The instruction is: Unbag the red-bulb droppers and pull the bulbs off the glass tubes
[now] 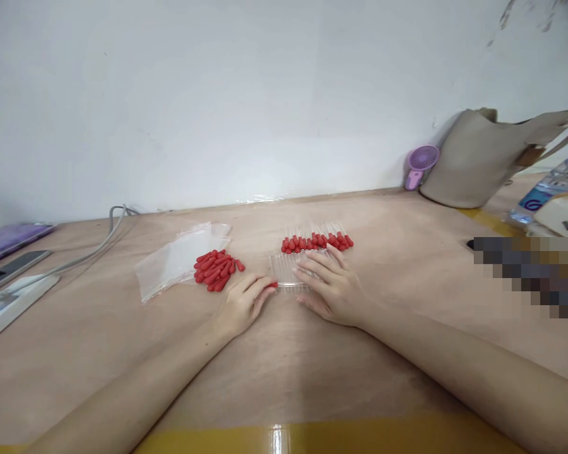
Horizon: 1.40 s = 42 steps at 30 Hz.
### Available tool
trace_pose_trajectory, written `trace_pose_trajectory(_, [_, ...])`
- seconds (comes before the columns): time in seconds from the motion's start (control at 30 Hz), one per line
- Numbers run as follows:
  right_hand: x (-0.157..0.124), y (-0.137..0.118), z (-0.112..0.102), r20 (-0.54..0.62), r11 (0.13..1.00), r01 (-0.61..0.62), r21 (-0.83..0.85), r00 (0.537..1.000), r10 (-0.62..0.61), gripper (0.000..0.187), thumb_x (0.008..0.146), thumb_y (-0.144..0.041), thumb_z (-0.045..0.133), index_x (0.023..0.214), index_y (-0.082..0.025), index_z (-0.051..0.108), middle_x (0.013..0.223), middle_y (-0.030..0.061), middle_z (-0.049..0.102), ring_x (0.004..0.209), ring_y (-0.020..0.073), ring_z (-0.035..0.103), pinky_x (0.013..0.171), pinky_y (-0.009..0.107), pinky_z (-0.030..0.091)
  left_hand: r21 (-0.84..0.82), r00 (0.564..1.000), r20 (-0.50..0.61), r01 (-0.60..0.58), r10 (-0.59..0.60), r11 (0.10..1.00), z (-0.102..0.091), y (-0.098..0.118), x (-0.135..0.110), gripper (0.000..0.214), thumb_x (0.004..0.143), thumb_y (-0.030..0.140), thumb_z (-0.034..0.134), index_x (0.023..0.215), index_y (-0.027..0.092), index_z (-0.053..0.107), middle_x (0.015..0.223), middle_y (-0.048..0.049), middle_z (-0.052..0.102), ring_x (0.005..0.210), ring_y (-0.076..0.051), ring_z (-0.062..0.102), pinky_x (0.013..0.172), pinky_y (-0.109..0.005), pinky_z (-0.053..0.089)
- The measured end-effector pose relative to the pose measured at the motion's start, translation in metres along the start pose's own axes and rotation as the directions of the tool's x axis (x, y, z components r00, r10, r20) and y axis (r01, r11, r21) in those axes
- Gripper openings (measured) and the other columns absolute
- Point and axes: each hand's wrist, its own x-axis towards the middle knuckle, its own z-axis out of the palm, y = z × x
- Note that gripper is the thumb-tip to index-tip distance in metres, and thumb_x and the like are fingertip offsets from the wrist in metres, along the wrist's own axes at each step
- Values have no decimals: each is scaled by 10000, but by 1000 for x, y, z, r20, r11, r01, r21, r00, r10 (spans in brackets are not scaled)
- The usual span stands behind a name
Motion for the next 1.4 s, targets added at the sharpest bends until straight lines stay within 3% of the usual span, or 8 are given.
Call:
trace_pose_trajectory(0.1, [2,-2,6,19,999,28,17,999,-29,268,847,-350,511,1029,-179,608,1020,44,662,1092,227,524,1052,521,236,-5,997,-5,-71,71,997,3,3,2,182,841,183,517,1016,189,567,896,-59,618,801,-139,574,729,-256,471])
trace_pose_trajectory(0.23, [3,-2,14,12,997,37,70,999,-38,192,859,-263,504,948,-158,638,950,38,683,1009,198,571,967,424,396,19,991,-26,-134,134,991,4,6,7,181,829,180,542,1007,176,570,887,-61,628,807,-148,577,723,-273,471])
trace_pose_trajectory(0.33, [1,-1,18,-6,990,63,129,998,-63,182,853,-236,512,946,-141,637,943,51,684,973,190,585,914,373,450,41,985,-15,-171,171,984,4,8,10,186,819,226,566,999,180,584,914,-61,637,858,-166,587,739,-295,480])
trace_pose_trajectory(0.57, [2,-2,15,-5,959,141,244,989,-145,155,851,-175,499,935,-122,618,946,77,675,905,163,610,886,322,479,69,953,58,-300,296,951,1,11,13,172,834,188,532,996,177,589,1046,-38,657,1095,-190,541,1000,-400,378])
trace_pose_trajectory(0.9, [-1,-2,12,-43,952,209,225,978,-205,115,847,-157,511,906,-113,600,880,74,679,887,143,620,904,301,485,60,948,121,-304,296,951,-5,14,12,136,853,183,490,930,158,599,997,-36,679,1109,-188,540,1049,-421,324])
trace_pose_trajectory(1.4, [-7,-1,3,-51,950,250,188,968,-245,145,831,-146,535,956,-114,602,969,82,680,951,160,616,933,321,475,-15,947,157,-282,281,959,-9,18,7,111,857,196,496,923,156,576,966,-43,676,1107,-184,535,1035,-387,353])
